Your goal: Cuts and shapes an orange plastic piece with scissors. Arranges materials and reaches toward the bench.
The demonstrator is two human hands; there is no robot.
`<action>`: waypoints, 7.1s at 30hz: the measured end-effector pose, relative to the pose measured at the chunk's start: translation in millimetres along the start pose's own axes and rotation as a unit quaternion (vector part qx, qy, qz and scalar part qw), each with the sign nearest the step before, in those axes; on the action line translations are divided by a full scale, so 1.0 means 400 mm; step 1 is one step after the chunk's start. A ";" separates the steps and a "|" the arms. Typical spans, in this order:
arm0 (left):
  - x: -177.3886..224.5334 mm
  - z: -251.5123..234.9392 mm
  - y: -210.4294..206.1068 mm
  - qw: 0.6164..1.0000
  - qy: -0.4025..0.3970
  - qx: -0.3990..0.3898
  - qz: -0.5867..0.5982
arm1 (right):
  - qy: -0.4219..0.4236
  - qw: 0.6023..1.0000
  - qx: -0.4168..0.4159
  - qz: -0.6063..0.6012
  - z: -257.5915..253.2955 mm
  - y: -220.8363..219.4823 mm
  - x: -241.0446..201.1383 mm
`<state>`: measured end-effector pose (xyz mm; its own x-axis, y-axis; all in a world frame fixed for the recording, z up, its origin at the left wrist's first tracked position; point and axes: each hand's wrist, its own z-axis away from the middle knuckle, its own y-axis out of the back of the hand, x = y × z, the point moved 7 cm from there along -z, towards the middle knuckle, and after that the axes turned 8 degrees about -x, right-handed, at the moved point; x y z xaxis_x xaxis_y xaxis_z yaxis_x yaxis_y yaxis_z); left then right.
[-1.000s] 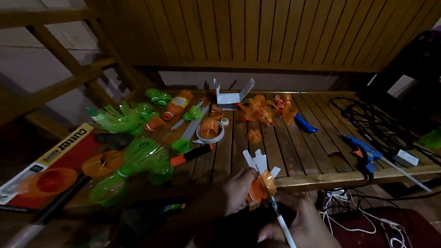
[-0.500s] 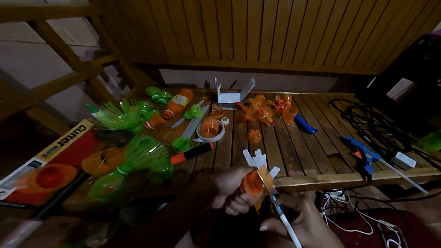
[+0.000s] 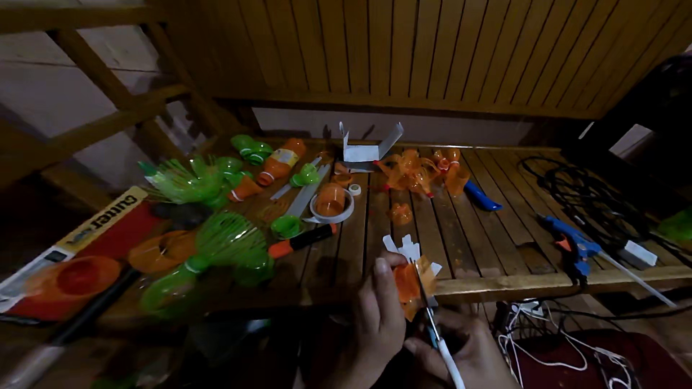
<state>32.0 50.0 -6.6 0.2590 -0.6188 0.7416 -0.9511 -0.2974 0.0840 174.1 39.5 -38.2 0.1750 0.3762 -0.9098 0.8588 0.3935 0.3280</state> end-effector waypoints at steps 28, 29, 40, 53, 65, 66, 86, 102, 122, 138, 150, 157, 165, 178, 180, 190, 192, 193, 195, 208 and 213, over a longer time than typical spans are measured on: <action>-0.014 0.000 -0.005 0.951 0.208 -0.229 -0.019 | -0.002 0.999 -0.038 -0.008 0.007 0.013 0.018; -0.015 -0.001 -0.010 0.949 0.199 -0.245 -0.022 | -0.004 0.999 -0.039 -0.009 0.007 0.014 0.015; -0.055 -0.038 -0.031 0.902 0.346 -0.238 0.105 | 0.116 0.992 0.021 0.032 -0.035 0.034 0.038; -0.204 -0.123 -0.062 0.802 0.490 -0.317 0.128 | -0.103 0.992 -0.056 0.044 -0.173 0.096 0.151; -0.302 -0.237 -0.005 0.899 0.295 -0.296 0.133 | -0.269 0.917 -0.259 -0.141 -0.207 0.126 0.187; -0.294 -0.234 -0.007 0.900 0.276 -0.306 0.145 | -0.256 0.935 -0.220 -0.111 -0.214 0.140 0.183; -0.030 -0.129 0.039 0.969 -0.131 -0.208 0.039 | 0.100 0.968 -0.092 -0.213 -0.120 0.028 0.031; 0.064 -0.072 0.061 0.927 -0.317 -0.176 -0.095 | 0.047 0.981 -0.161 -0.098 -0.075 -0.050 -0.057; 0.052 -0.050 0.064 0.940 -0.291 -0.179 -0.018 | 0.053 0.990 -0.128 -0.013 -0.074 -0.035 -0.046; 0.023 -0.085 0.065 0.951 -0.220 -0.211 -0.044 | 0.035 0.990 -0.130 -0.036 -0.093 -0.029 -0.004; 0.013 -0.086 0.050 0.951 -0.181 -0.250 0.014 | 0.049 0.991 -0.096 -0.083 -0.089 -0.027 0.017; 0.008 -0.091 0.069 0.955 -0.116 -0.257 0.089 | 0.014 0.986 -0.121 -0.111 -0.094 -0.014 0.018; 0.030 -0.103 0.068 0.939 -0.149 -0.292 0.103 | 0.000 0.984 -0.171 -0.056 -0.082 -0.026 -0.011; 0.012 -0.076 0.057 0.942 -0.169 -0.273 0.097 | 0.033 0.989 -0.135 -0.050 -0.080 -0.026 -0.008; 0.011 -0.074 0.056 0.943 -0.172 -0.269 0.099 | 0.046 0.991 -0.121 -0.044 -0.078 -0.026 -0.007; 0.015 -0.079 0.064 0.943 -0.115 -0.282 0.132 | 0.025 0.987 -0.142 -0.067 -0.072 -0.014 0.001; 0.021 -0.084 0.067 0.941 -0.105 -0.292 0.136 | 0.027 0.985 -0.154 -0.075 -0.072 -0.011 -0.002; 0.024 -0.086 0.065 0.938 -0.110 -0.300 0.138 | 0.020 0.985 -0.156 -0.067 -0.072 -0.011 -0.007; 0.026 -0.086 0.062 0.934 -0.113 -0.302 0.152 | 0.011 0.986 -0.164 -0.040 -0.071 -0.012 -0.019; 0.025 -0.081 0.056 0.931 -0.138 -0.305 0.146 | 0.039 0.987 -0.148 -0.055 -0.072 -0.022 -0.012; 0.013 -0.078 0.066 0.942 -0.106 -0.290 0.133 | 0.023 0.986 -0.157 -0.048 -0.068 -0.019 -0.004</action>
<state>3.0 61.8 20.2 -0.0325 -0.7644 0.6439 -0.9032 0.2983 0.3085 154.4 58.8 -32.5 0.0724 0.3594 -0.9304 0.6776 0.6668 0.3103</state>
